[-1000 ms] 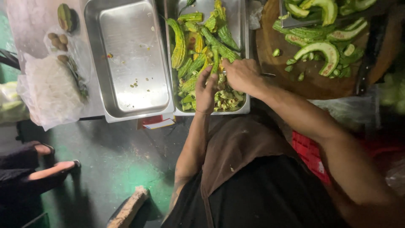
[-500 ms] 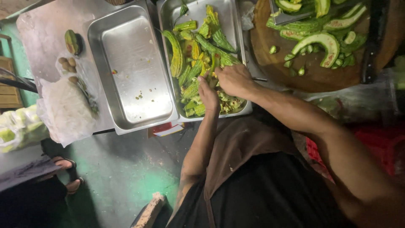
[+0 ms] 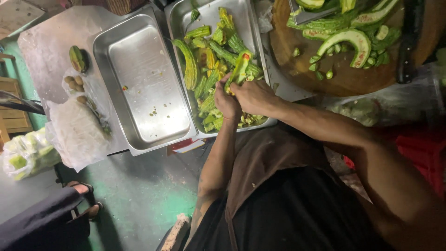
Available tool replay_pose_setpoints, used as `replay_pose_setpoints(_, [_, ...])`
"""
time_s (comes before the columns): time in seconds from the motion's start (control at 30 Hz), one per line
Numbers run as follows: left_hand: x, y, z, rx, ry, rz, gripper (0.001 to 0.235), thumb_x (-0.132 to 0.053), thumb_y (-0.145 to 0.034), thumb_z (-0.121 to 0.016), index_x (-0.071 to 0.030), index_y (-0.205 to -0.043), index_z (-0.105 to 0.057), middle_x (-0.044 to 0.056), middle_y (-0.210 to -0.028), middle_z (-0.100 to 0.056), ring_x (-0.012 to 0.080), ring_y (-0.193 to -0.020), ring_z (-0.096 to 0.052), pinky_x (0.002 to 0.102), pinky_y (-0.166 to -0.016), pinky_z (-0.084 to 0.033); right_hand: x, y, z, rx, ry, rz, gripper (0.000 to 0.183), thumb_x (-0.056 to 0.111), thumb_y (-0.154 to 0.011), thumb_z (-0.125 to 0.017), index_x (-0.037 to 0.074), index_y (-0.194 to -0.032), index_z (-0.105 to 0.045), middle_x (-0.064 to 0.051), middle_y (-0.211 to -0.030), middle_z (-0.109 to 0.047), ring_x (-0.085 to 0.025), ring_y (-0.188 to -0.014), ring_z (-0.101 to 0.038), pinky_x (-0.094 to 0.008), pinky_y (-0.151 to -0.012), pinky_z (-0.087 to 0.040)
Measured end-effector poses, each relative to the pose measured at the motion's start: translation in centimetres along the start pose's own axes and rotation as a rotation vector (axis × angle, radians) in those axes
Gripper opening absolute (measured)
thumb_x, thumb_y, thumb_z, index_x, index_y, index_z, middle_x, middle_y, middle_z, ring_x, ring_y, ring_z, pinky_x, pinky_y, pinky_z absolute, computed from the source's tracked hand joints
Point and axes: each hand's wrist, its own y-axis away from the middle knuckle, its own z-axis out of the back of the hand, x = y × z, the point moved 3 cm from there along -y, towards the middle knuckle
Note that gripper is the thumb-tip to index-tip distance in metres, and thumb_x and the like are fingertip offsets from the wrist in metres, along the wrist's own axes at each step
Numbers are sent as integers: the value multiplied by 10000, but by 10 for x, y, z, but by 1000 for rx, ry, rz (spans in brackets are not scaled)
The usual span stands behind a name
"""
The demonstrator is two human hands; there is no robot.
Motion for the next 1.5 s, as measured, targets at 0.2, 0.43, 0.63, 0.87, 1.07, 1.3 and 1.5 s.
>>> replay_pose_setpoints(0.2, [16,-7,7,166,291,331,493,-275,-1072,-395,81,-1213,-706,362,-1111,-678,441,-1007,-676,576,-999,-526,-12,2,-25,-65,-94,115,358,167,-967,-430,164,-1306,-546,-295,-742,-701,-537,-699,-710,-647,-653,-562])
replay_pose_setpoints(0.43, [0,-11,12,245,346,493,535,-417,-1059,-496,25,-1313,-660,329,-1168,-688,418,-1019,-721,544,-943,-577,-27,-6,-42,-141,-143,176,328,201,-980,-517,138,-1290,-603,-298,-694,-687,-507,-650,-705,-601,-602,-551])
replay_pose_setpoints(0.63, [-23,-25,51,61,295,463,541,-458,-1033,-599,-25,-1358,-615,314,-1217,-630,469,-1098,-674,501,-866,-624,-71,-4,-51,-153,-274,234,389,213,-1019,-500,133,-1376,-631,-239,-628,-668,-437,-560,-663,-564,-533,-544])
replay_pose_setpoints(0.87, [-51,-9,68,53,227,369,536,-362,-956,-744,1,-1334,-633,305,-1153,-691,476,-1063,-706,562,-877,-618,-48,0,-19,-248,-117,143,503,507,-1095,-473,98,-906,-696,-180,-572,-626,-394,-507,-644,-520,-494,-523])
replay_pose_setpoints(1.07, [-33,-3,86,93,65,320,457,-209,-994,-701,0,-1386,-594,373,-1160,-675,517,-1052,-698,606,-831,-619,-70,-31,-67,-432,-3,249,415,530,-961,-687,131,-1074,-698,-147,-783,-721,-361,-699,-741,-482,-551,-581])
replay_pose_setpoints(1.3, [-30,-3,104,150,-125,289,357,-180,-988,-689,-47,-1317,-658,309,-1043,-728,451,-924,-750,531,-723,-651,-4,-21,-42,-708,2,295,252,307,-1010,-632,121,-1142,-739,-184,-937,-710,-389,-769,-743,-456,-615,-593])
replay_pose_setpoints(1.5, [-112,20,66,138,-191,247,367,-228,-962,-706,-49,-1283,-690,247,-1071,-721,387,-888,-751,462,-672,-658,-58,-26,-31,-338,-479,-126,536,456,-1081,-512,44,-1418,-571,-264,-974,-700,-383,-691,-700,-485,-589,-588])
